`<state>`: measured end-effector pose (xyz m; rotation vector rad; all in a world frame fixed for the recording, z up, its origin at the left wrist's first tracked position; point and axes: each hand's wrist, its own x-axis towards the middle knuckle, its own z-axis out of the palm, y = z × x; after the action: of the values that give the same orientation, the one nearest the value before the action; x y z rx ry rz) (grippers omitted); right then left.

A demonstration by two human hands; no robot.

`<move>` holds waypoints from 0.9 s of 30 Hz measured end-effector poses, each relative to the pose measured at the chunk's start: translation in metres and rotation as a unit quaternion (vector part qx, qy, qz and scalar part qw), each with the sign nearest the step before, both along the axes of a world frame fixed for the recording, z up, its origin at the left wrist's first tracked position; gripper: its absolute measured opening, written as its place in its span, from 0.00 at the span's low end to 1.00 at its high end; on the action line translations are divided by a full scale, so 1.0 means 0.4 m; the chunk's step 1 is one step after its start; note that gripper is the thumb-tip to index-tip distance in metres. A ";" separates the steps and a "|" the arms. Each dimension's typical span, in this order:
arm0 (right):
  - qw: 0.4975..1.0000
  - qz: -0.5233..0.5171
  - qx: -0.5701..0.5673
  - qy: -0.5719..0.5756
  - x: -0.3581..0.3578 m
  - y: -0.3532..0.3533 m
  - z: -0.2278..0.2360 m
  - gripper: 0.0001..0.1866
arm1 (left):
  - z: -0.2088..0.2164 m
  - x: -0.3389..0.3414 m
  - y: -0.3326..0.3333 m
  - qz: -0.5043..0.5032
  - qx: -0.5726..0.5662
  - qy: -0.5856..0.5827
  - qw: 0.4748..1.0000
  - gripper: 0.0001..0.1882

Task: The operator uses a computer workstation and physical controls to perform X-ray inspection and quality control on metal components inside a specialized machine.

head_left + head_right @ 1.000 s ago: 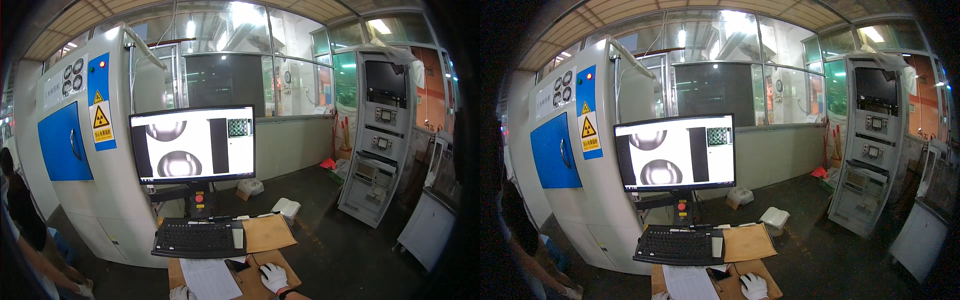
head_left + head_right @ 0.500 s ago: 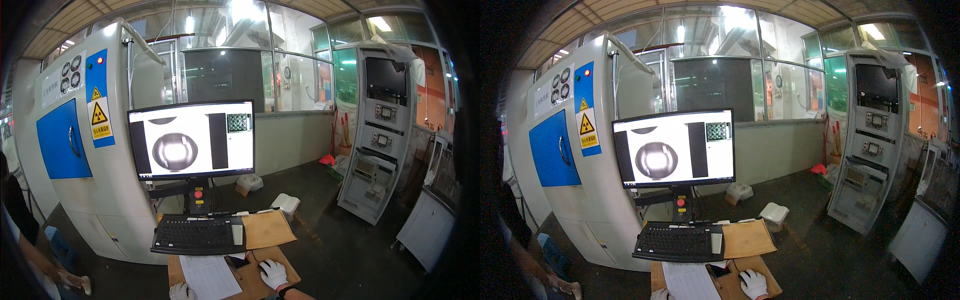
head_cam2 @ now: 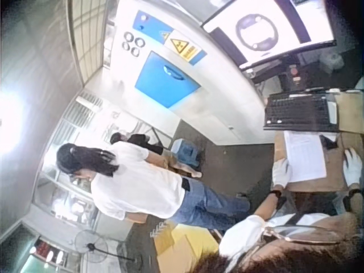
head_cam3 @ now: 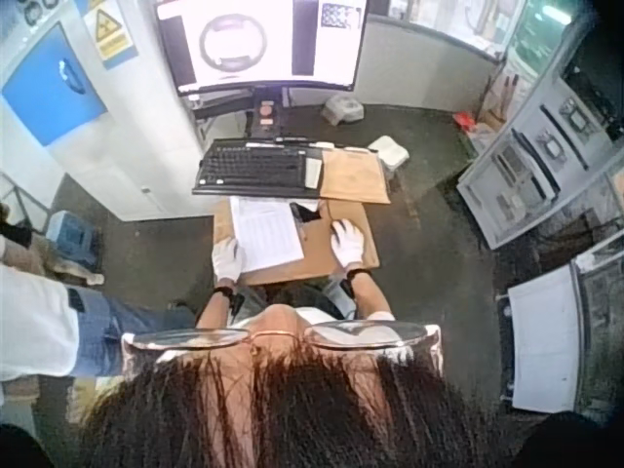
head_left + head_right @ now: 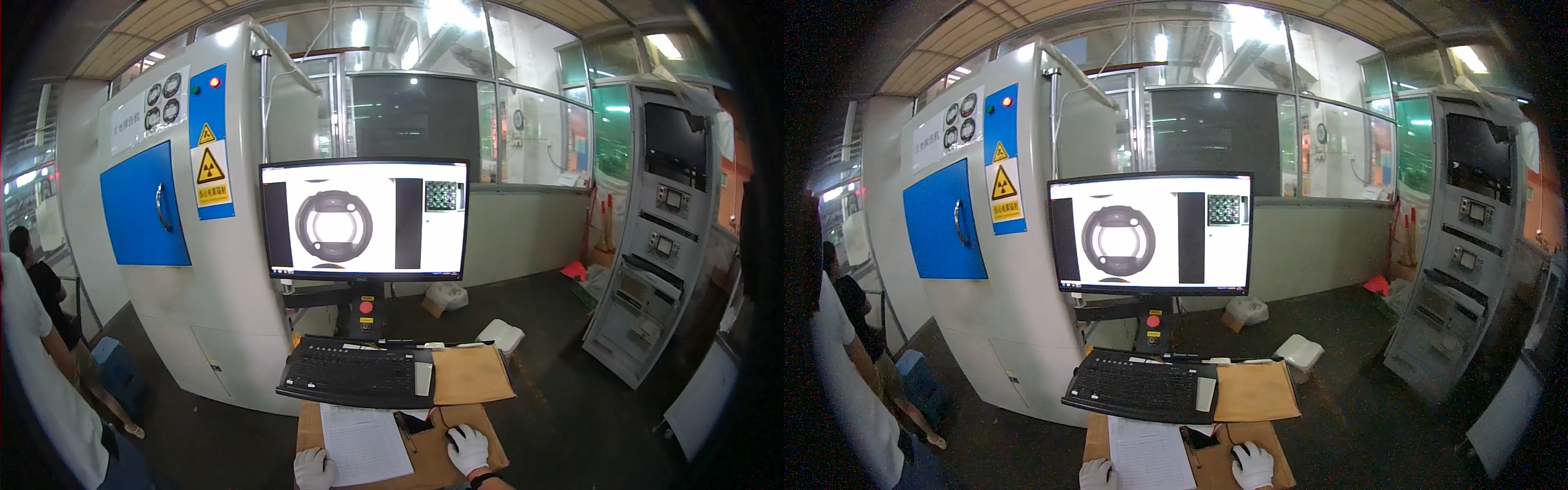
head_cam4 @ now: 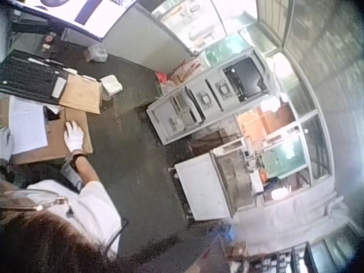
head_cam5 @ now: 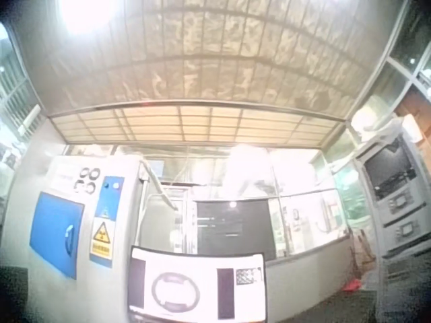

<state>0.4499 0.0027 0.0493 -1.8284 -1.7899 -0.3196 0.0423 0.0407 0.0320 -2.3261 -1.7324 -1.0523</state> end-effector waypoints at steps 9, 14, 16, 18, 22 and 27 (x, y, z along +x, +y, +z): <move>1.000 0.014 -0.003 -0.004 -0.002 0.008 0.004 0.22 | -0.018 -0.008 0.001 0.009 0.007 0.001 1.000 0.16; 1.000 0.014 0.002 -0.007 0.005 0.011 -0.010 0.21 | -0.006 -0.001 -0.001 0.014 0.019 0.010 1.000 0.16; 1.000 0.016 0.001 0.002 0.002 0.007 -0.002 0.21 | 0.002 0.000 -0.004 0.015 0.024 0.011 1.000 0.16; 1.000 0.015 0.000 0.001 0.001 0.007 -0.001 0.21 | 0.007 0.001 -0.003 0.009 0.028 0.009 1.000 0.16; 1.000 0.006 -0.005 -0.001 0.000 0.007 -0.003 0.21 | 0.006 0.000 0.000 0.011 0.022 0.012 1.000 0.15; 1.000 0.003 -0.011 -0.004 0.001 0.006 -0.007 0.20 | -0.003 0.000 0.004 0.013 0.034 0.016 0.999 0.15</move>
<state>0.4502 0.0052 0.0465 -1.8392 -1.8113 -0.3058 0.0423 0.0423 0.0308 -2.2603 -1.6837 -1.0484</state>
